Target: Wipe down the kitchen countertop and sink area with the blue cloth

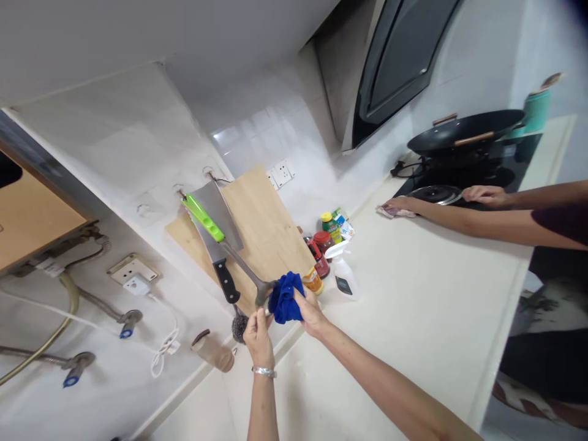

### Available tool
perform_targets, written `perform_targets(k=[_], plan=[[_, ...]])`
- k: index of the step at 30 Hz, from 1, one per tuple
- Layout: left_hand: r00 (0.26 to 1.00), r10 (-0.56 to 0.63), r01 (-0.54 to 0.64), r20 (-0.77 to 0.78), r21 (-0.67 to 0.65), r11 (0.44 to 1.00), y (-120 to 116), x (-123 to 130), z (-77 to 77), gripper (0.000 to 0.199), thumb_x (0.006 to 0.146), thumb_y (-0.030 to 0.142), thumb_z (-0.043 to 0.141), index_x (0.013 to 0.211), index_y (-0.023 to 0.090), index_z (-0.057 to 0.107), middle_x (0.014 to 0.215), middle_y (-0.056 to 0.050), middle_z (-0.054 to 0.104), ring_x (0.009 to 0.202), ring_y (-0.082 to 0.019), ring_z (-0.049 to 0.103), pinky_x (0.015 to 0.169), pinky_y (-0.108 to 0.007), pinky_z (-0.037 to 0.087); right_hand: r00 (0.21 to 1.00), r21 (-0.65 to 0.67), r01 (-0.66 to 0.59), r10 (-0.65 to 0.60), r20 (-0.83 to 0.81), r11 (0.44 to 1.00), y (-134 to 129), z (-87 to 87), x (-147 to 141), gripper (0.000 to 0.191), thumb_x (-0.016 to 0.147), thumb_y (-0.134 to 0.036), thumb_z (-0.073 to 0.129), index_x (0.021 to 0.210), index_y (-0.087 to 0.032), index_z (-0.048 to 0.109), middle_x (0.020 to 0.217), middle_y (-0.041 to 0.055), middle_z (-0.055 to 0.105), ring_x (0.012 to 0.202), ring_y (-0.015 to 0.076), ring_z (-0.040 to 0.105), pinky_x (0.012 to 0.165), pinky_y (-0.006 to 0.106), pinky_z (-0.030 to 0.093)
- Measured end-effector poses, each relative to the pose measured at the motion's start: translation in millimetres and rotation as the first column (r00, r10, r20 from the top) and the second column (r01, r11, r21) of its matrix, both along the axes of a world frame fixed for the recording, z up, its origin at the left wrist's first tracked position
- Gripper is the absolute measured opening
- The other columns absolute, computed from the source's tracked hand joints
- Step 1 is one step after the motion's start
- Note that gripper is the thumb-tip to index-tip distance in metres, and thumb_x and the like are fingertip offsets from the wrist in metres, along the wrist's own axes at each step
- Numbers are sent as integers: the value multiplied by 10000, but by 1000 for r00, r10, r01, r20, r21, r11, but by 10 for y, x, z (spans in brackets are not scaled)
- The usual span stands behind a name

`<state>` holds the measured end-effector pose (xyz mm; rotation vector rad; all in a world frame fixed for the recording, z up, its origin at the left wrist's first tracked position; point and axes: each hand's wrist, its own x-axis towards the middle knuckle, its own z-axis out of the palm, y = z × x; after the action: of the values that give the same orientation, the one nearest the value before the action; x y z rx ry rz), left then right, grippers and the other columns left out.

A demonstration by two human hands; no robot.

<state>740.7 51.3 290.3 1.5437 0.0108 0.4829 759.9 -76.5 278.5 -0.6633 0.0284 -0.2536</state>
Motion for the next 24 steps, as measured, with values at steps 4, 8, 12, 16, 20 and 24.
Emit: perform_targets(k=[4,8,12,16,20,24], plan=[[1000,0,0,-1,-23,1000,-12,15,-10,522,637,668,778,746,163,707,717,5,647,736,-174,637,812,-339,590,1000,17,11,-10,-7,1000,98,-23,-69,564,681,-626,781,1032,-201,660,926,36,741,868,220,683,794,354,576],[999,31,-32,14,80,996,-10,25,-18,542,674,696,735,748,160,722,653,8,626,652,-148,578,657,-277,532,999,-12,37,-37,2,999,264,-97,-142,518,733,-620,736,1036,-209,649,989,50,743,928,229,685,855,378,584],[995,91,-97,34,215,972,-9,9,22,568,706,723,687,762,161,742,643,2,641,649,-148,551,616,-263,469,986,-231,168,-166,28,958,449,-240,-165,505,806,-583,644,1136,-202,634,1088,81,736,1012,243,680,973,435,558],[992,111,-122,63,239,963,-5,7,53,607,690,736,679,845,158,783,791,-53,743,785,-209,627,726,-309,515,951,-461,296,-302,62,837,596,-360,-156,433,807,-447,605,1171,-214,630,1153,92,721,1061,247,669,1029,458,532],[994,101,-106,33,232,967,37,27,56,639,652,742,697,869,150,796,865,-83,773,866,-248,663,825,-357,539,953,-564,301,-268,144,769,648,-398,-148,462,777,-346,588,1217,-208,611,1178,97,713,1081,247,669,1029,463,536],[995,96,-97,19,238,966,94,39,67,612,633,715,732,865,152,798,864,-85,776,885,-267,677,861,-392,543,957,-617,289,-204,207,732,547,-456,-202,487,721,-307,645,1201,-230,634,1168,77,724,1087,261,673,1019,481,547]])
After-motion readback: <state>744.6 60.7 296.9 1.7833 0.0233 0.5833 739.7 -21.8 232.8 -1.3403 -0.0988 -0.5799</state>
